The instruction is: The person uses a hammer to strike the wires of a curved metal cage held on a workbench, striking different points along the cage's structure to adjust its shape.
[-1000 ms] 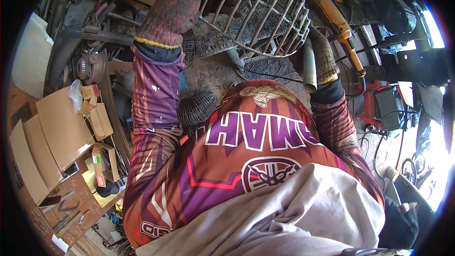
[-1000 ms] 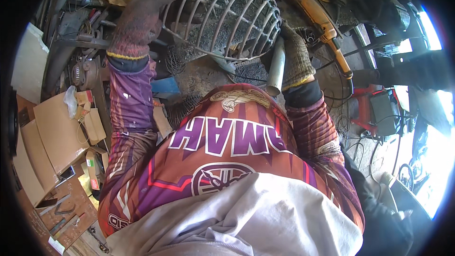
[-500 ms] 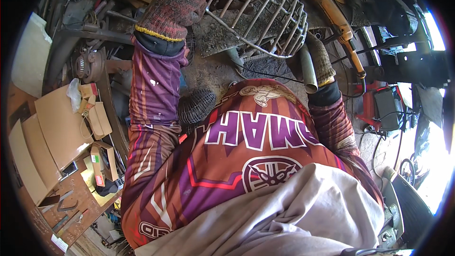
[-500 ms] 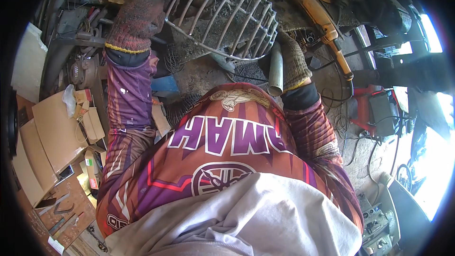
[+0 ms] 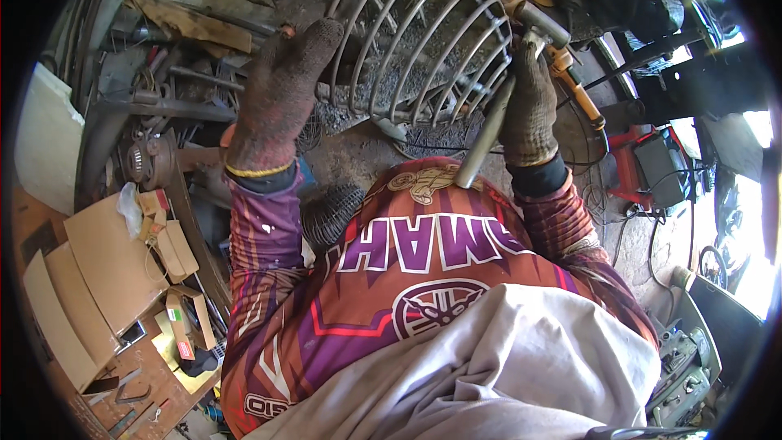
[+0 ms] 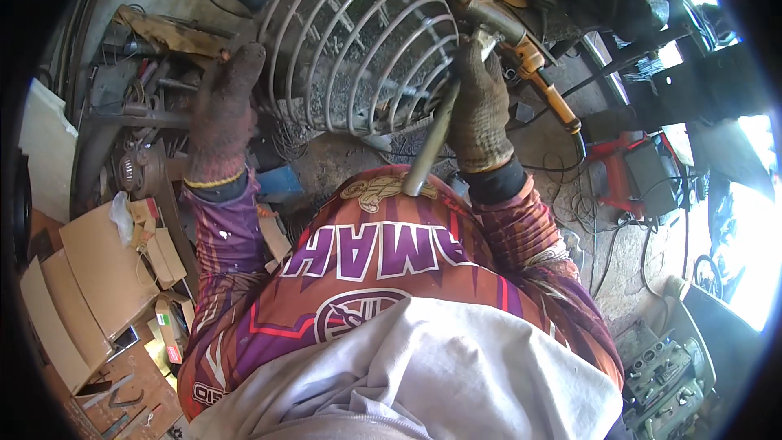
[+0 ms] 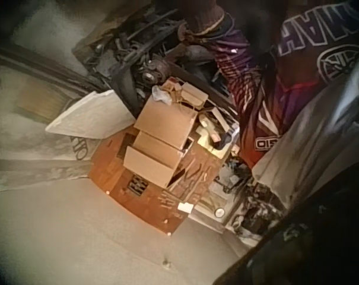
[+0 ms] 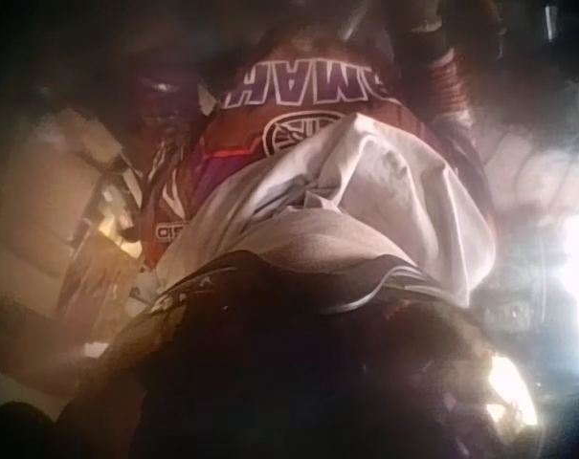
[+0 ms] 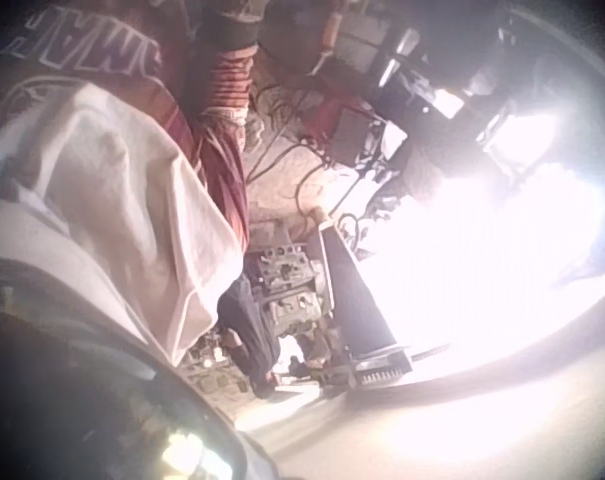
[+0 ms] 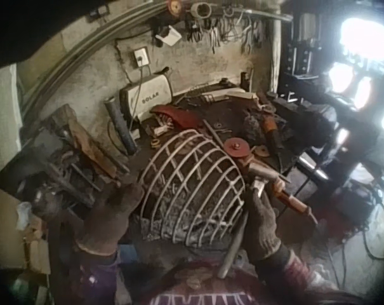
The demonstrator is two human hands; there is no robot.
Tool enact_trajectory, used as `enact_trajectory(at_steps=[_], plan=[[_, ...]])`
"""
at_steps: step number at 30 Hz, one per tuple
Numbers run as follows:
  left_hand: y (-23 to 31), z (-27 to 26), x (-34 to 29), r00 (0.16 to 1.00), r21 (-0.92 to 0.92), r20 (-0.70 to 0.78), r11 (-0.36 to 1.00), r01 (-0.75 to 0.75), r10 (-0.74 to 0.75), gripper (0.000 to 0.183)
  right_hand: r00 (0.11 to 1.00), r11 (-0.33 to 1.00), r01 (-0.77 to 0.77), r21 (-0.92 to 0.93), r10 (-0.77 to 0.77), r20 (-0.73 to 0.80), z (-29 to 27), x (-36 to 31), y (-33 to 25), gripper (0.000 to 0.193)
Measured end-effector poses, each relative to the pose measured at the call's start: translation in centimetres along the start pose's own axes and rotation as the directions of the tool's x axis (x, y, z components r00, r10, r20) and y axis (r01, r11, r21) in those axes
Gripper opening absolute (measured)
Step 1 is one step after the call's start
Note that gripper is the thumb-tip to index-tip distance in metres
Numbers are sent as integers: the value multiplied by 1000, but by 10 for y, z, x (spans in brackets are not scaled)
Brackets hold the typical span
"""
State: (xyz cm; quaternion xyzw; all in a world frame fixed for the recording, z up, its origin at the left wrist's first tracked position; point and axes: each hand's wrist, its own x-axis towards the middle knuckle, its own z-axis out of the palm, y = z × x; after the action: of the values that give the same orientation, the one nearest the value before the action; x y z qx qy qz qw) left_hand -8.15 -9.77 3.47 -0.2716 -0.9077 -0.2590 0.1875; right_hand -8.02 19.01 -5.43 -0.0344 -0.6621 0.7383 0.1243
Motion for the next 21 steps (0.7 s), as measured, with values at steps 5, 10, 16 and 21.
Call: enact_trajectory(at_steps=[5,10,16,21], plan=[[20,16,5,967,-151,-209,982,112,-143,25,996,962,48,268,-25,-90,10,-13,-4,34],[19,13,3,965,185,-206,975,-121,159,26,1000,950,29,310,-29,-4,2,-18,-3,46],[34,14,17,949,-207,-231,964,167,-214,15,947,925,258,279,-299,117,-3,-27,8,59],[39,19,13,853,-650,-47,664,370,-521,22,935,934,282,219,-319,156,-7,-30,31,53]])
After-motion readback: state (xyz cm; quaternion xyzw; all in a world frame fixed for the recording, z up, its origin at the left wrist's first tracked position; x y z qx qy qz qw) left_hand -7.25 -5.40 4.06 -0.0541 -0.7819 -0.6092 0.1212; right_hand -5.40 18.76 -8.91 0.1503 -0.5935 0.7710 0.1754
